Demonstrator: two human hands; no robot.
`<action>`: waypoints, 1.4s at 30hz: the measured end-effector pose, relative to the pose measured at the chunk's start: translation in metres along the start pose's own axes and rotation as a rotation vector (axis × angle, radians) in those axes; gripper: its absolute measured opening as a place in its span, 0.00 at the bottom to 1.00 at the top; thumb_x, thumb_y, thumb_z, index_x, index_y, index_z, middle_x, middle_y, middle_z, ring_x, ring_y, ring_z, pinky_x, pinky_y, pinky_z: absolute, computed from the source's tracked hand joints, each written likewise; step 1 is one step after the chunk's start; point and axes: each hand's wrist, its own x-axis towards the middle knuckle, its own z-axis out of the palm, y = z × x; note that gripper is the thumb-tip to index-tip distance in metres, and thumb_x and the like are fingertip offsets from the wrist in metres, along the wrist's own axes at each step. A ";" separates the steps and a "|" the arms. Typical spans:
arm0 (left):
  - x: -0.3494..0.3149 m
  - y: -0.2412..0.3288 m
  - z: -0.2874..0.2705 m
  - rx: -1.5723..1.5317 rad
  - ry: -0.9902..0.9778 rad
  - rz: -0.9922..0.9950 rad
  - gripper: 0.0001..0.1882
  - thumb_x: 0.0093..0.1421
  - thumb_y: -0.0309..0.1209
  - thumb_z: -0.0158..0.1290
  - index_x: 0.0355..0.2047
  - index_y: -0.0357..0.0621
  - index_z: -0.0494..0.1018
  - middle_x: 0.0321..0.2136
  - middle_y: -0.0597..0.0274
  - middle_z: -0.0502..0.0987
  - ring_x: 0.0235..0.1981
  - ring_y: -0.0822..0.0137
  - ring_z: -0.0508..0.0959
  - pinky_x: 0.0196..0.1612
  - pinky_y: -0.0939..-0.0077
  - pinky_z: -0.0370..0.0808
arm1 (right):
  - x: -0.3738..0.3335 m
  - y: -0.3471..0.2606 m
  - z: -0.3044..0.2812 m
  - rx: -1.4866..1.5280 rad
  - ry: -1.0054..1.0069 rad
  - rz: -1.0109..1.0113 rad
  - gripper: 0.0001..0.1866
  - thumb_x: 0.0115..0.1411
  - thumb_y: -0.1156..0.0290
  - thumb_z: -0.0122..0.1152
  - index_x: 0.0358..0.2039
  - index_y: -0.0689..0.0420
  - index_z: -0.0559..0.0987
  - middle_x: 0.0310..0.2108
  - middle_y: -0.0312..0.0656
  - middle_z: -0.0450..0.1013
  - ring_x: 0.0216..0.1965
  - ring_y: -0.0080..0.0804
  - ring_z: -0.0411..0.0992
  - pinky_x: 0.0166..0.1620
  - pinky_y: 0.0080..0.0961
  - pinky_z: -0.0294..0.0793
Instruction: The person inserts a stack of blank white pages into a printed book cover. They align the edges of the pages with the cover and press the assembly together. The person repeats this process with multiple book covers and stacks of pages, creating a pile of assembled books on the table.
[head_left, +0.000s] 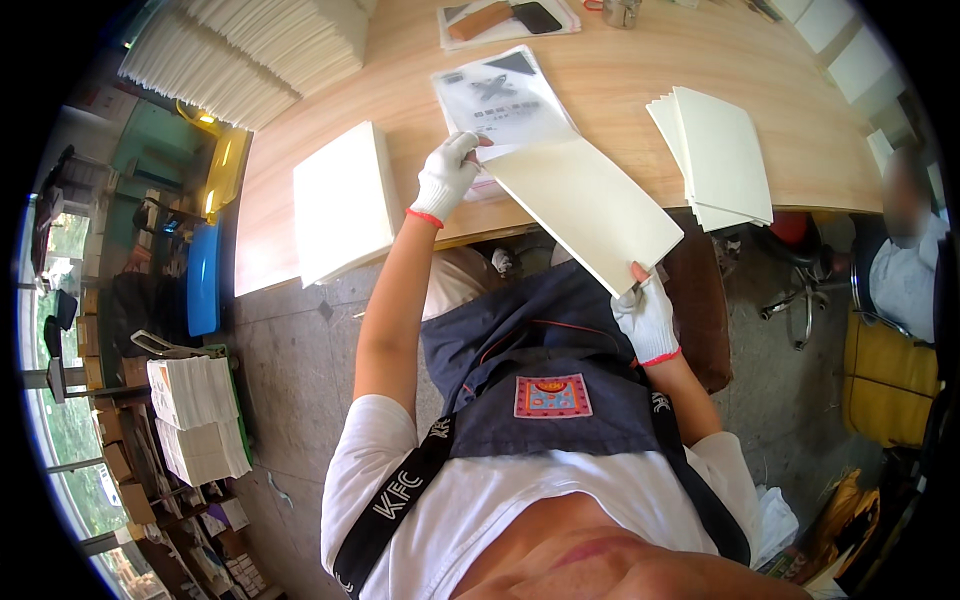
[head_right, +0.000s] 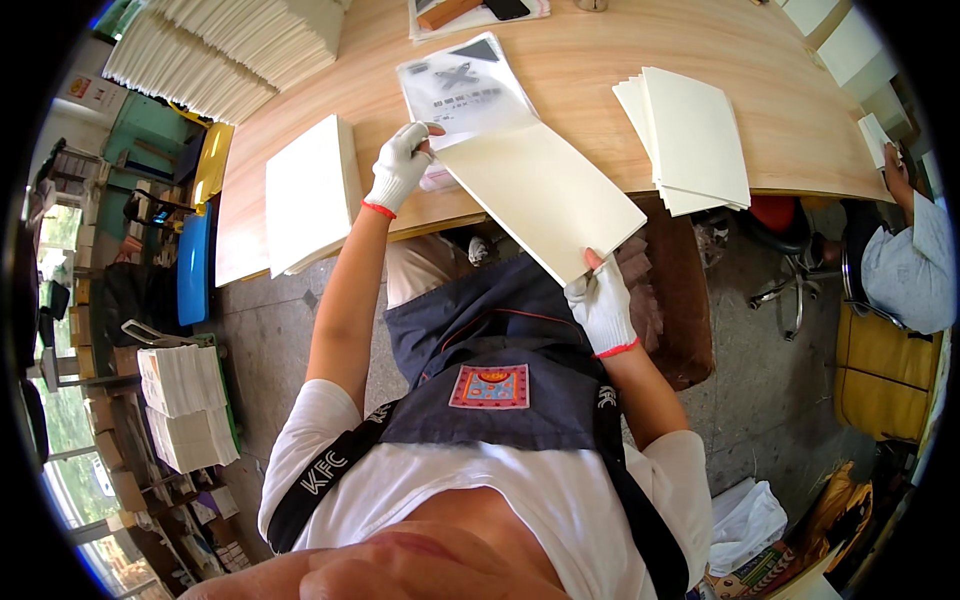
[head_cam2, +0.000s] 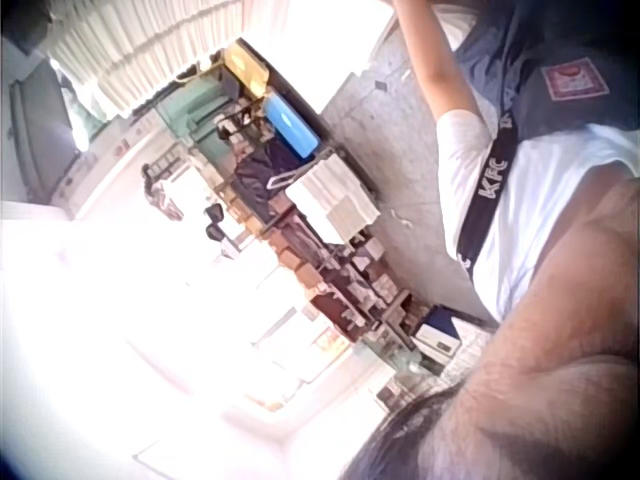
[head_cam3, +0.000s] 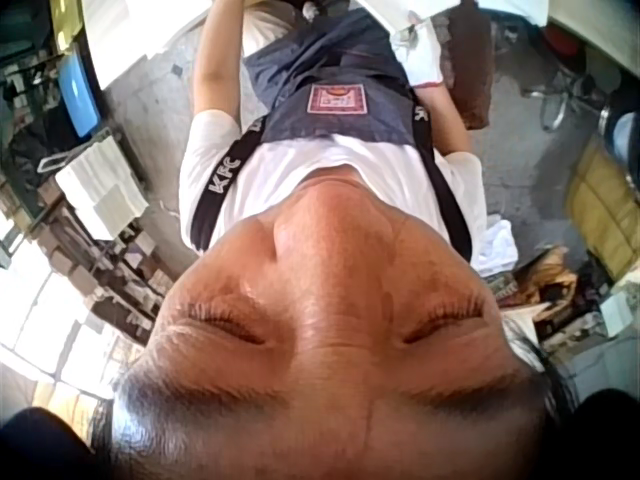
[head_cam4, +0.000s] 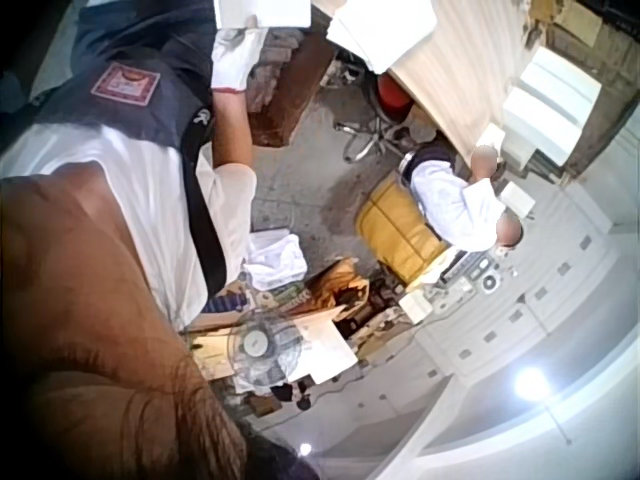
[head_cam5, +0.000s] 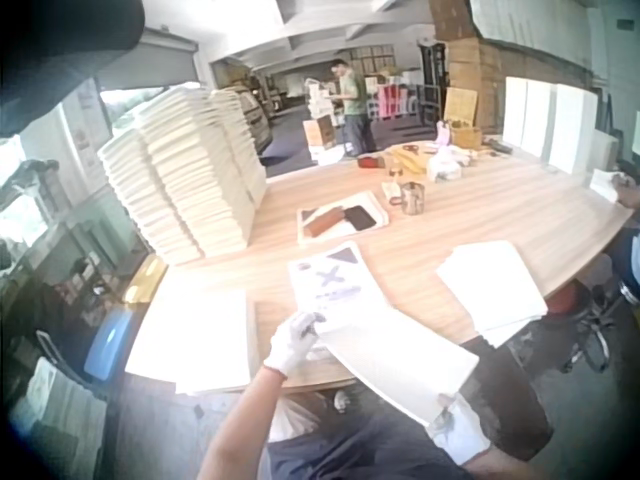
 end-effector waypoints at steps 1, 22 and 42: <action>-0.003 -0.001 0.001 0.046 0.037 0.069 0.15 0.49 0.17 0.44 0.32 0.50 0.73 0.30 0.60 0.74 0.25 0.58 0.75 0.30 0.68 0.72 | 0.001 0.002 -0.001 0.000 -0.014 0.007 0.15 0.61 0.74 0.48 0.50 0.56 0.67 0.43 0.37 0.70 0.38 0.24 0.72 0.31 0.19 0.75; -0.080 0.044 0.087 -0.839 0.757 -0.125 0.30 0.58 0.18 0.45 0.59 0.46 0.49 0.44 0.59 0.69 0.41 0.68 0.73 0.41 0.76 0.73 | -0.037 0.021 0.057 -0.327 0.070 0.003 0.10 0.65 0.65 0.45 0.43 0.55 0.66 0.24 0.36 0.69 0.17 0.20 0.65 0.18 0.16 0.60; -0.167 -0.028 0.227 -1.688 -0.023 -0.519 0.25 0.65 0.45 0.36 0.55 0.41 0.58 0.48 0.55 0.67 0.49 0.60 0.69 0.52 0.68 0.69 | -0.026 0.054 0.020 -0.413 0.110 0.268 0.15 0.63 0.72 0.48 0.51 0.56 0.65 0.39 0.41 0.71 0.31 0.29 0.75 0.34 0.25 0.80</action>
